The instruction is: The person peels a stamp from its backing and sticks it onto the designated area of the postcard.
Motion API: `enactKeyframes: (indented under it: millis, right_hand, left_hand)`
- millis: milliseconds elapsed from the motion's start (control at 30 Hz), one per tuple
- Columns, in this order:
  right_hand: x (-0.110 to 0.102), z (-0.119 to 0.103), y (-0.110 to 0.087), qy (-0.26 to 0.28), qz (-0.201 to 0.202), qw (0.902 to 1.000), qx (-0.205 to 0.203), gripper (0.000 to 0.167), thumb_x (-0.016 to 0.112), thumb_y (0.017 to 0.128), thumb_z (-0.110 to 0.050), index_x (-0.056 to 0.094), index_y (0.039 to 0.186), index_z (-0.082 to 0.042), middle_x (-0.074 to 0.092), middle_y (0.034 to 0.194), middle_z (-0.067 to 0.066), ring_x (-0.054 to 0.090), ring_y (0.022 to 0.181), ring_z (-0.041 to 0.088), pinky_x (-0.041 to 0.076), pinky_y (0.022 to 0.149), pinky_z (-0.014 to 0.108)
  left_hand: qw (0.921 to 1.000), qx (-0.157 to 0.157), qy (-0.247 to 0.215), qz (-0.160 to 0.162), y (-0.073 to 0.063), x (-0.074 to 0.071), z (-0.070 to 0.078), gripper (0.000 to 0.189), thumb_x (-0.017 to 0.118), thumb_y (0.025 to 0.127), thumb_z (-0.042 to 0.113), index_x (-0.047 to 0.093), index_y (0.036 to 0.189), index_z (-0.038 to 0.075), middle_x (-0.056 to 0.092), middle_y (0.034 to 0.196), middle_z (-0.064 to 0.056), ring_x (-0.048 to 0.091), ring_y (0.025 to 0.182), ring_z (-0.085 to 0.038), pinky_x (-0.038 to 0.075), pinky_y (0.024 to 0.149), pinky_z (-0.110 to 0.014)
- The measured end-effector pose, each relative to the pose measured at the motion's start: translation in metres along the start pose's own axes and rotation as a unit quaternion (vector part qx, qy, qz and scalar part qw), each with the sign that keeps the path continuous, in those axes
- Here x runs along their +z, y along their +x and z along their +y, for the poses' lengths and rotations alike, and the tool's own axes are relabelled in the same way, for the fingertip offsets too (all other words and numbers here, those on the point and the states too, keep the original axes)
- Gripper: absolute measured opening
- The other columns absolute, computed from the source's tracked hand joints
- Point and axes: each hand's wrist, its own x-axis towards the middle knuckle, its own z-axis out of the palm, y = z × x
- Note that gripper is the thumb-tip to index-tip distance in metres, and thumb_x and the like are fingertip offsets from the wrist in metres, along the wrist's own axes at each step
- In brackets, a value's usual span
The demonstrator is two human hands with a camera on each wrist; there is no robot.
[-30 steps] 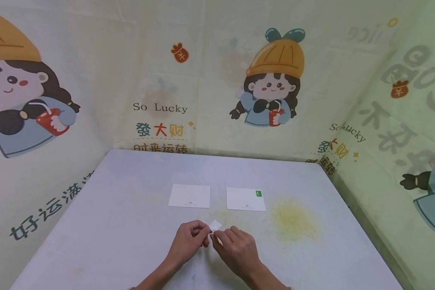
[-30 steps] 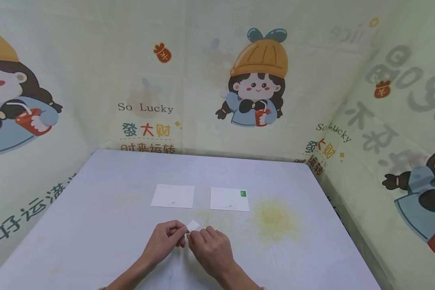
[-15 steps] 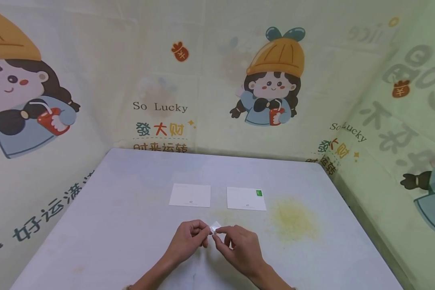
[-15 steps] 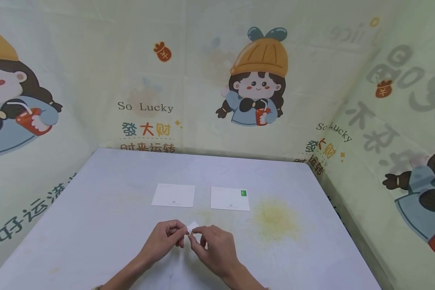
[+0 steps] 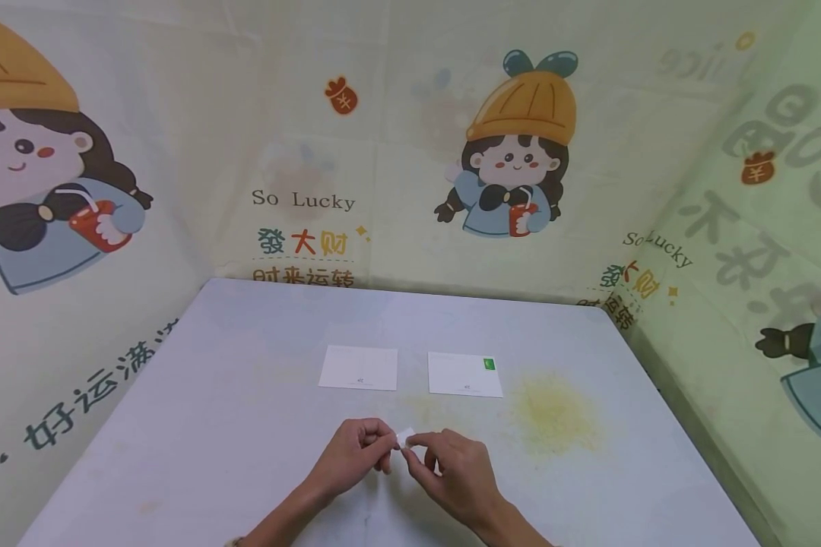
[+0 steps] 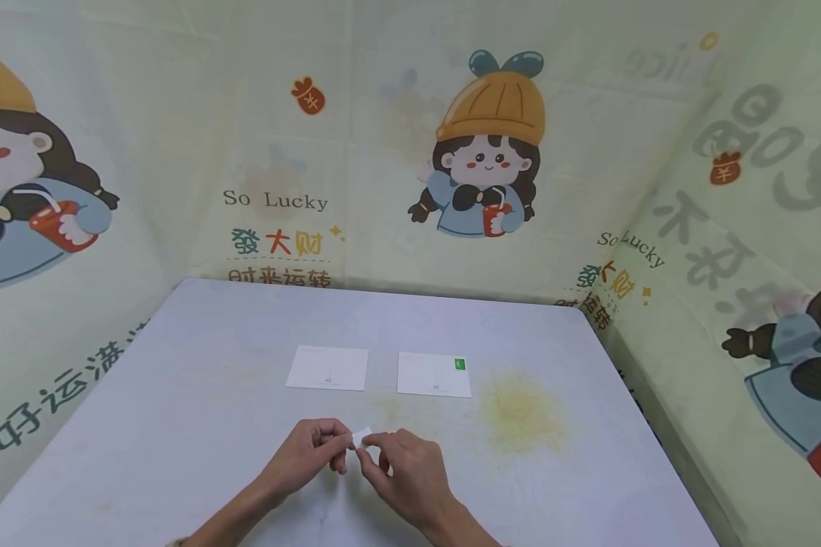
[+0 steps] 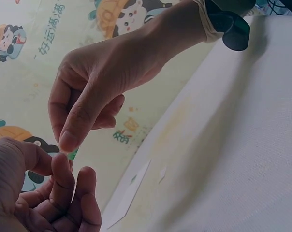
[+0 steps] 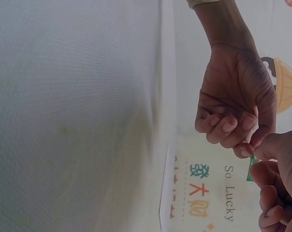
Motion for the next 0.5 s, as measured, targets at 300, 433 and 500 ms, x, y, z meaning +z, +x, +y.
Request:
enactKeyframes:
  millis: [300,433,500]
  right_hand:
    - [-0.0005,-0.0004,0.0001,0.008,-0.004,1.0,-0.004,0.02,0.086,0.076,-0.008,0.076,0.091,-0.017,0.059,0.061,-0.014,0.046,0.055,-0.005,0.034,0.053,0.002]
    - [-0.0001,-0.0003,-0.0003,0.005,-0.012,0.9999,0.008,0.02,0.086,0.077,-0.007,0.076,0.09,-0.017,0.06,0.062,-0.014,0.045,0.055,-0.005,0.033,0.053,0.002]
    - [0.0001,-0.0003,-0.0005,0.004,-0.014,0.9998,0.015,0.019,0.086,0.076,-0.006,0.075,0.089,-0.016,0.06,0.062,-0.014,0.044,0.055,-0.006,0.033,0.053,0.002]
  left_hand:
    - [1.0,-0.004,0.004,-0.005,-0.0001,-0.0002,-0.0006,0.017,0.065,0.097,0.019,0.073,0.09,0.005,0.065,0.063,-0.003,0.049,0.061,-0.006,0.036,0.055,-0.022]
    - [1.0,0.001,0.005,-0.006,-0.0004,0.0,-0.0004,0.016,0.065,0.096,0.018,0.073,0.09,0.006,0.065,0.063,-0.004,0.045,0.058,-0.004,0.033,0.053,-0.021]
    - [1.0,0.004,0.006,-0.007,-0.0004,0.0001,-0.0002,0.016,0.065,0.096,0.018,0.073,0.09,0.005,0.065,0.063,-0.005,0.043,0.057,-0.004,0.032,0.052,-0.021]
